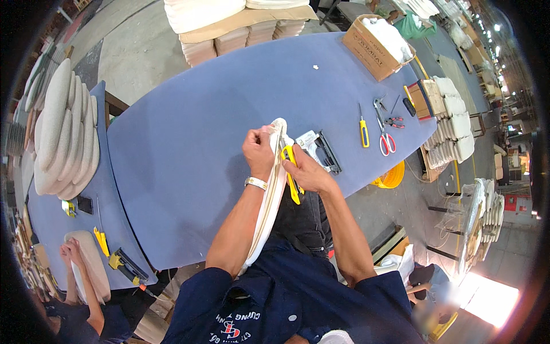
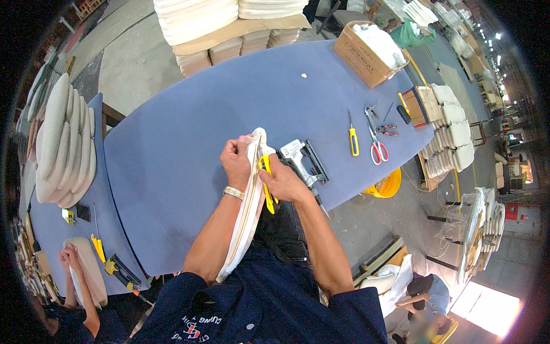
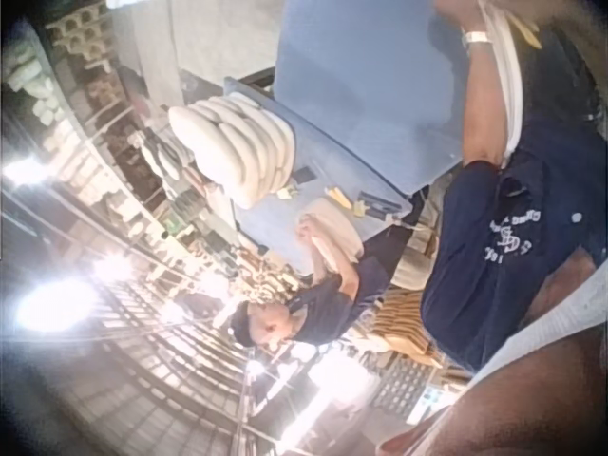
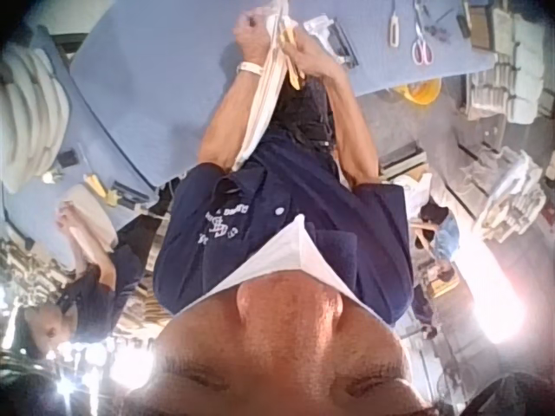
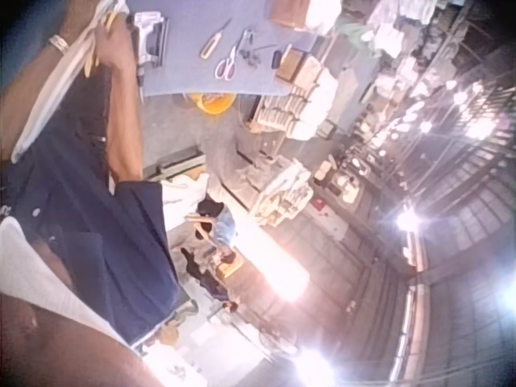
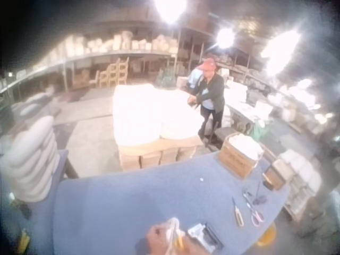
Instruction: The person assembles a cushion by folding fabric over a foam insert, trimming excess fabric with a utility knife, and securing the edges with a staple gun. The person repeats this process on multiple cushions at a workbench.
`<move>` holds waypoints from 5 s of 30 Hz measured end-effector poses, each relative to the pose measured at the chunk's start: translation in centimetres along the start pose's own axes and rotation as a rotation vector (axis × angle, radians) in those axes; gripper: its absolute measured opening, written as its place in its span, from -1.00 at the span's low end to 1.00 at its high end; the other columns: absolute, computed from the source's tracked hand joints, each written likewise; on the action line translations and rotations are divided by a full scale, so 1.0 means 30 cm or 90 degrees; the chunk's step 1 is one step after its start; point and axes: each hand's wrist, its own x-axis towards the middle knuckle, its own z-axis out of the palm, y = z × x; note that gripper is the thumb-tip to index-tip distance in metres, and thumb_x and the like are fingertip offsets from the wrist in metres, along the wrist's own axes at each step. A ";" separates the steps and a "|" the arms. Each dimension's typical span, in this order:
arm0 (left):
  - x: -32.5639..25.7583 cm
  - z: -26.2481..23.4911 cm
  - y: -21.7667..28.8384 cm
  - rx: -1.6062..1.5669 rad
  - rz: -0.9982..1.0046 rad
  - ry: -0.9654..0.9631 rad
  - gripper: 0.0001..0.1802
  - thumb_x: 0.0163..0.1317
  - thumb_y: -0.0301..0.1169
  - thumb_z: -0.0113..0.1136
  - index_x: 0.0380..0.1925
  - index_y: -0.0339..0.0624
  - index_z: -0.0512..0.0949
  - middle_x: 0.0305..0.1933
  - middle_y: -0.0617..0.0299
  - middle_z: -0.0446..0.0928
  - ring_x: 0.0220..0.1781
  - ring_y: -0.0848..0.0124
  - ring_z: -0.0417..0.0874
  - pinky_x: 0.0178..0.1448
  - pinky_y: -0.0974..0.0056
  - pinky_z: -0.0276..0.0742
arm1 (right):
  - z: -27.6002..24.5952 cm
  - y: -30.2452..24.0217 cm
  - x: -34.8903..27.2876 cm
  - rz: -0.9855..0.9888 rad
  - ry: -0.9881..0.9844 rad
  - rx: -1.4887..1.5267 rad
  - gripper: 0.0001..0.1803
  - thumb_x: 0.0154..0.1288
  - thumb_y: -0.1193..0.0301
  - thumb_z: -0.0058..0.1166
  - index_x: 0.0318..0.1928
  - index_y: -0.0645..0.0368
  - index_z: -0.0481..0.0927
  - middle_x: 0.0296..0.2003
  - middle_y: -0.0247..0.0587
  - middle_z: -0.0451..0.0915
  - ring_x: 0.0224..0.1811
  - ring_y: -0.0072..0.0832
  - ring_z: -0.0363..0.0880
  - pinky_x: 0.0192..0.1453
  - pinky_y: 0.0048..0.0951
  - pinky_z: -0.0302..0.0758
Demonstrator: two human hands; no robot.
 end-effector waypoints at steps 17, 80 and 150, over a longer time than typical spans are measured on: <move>-0.101 -0.198 0.154 -0.149 -0.156 -0.364 -0.81 0.36 -0.38 0.32 -0.17 -0.26 0.79 0.65 0.09 0.17 0.61 0.21 0.24 0.57 0.12 0.23 | 0.034 -0.017 -0.101 0.001 0.128 0.477 -0.82 0.49 0.42 0.16 -0.03 0.23 0.53 -0.41 -0.29 0.59 -0.54 -0.57 0.58 -0.46 -0.53 0.50; -0.020 -0.414 0.274 0.544 -0.117 -0.297 -0.37 0.40 -0.09 0.25 0.36 -0.20 0.47 0.14 -0.17 0.68 0.15 -0.05 0.73 0.25 0.04 0.58 | -0.369 0.948 0.000 0.101 0.495 -0.357 -0.48 0.33 0.25 0.30 0.24 0.19 0.61 0.09 0.08 0.69 0.10 0.05 0.67 0.16 -0.08 0.58; -0.462 -0.645 0.111 -0.488 -0.556 0.279 -0.32 0.48 0.01 0.19 0.31 -0.35 0.41 0.25 -0.01 0.58 0.23 0.16 0.67 0.26 0.05 0.65 | 0.473 -0.042 -0.186 -0.058 -0.082 0.170 -0.50 0.65 0.16 -0.03 -0.21 0.38 0.72 -0.37 -0.19 0.74 -0.35 -0.54 0.68 -0.22 -0.47 0.60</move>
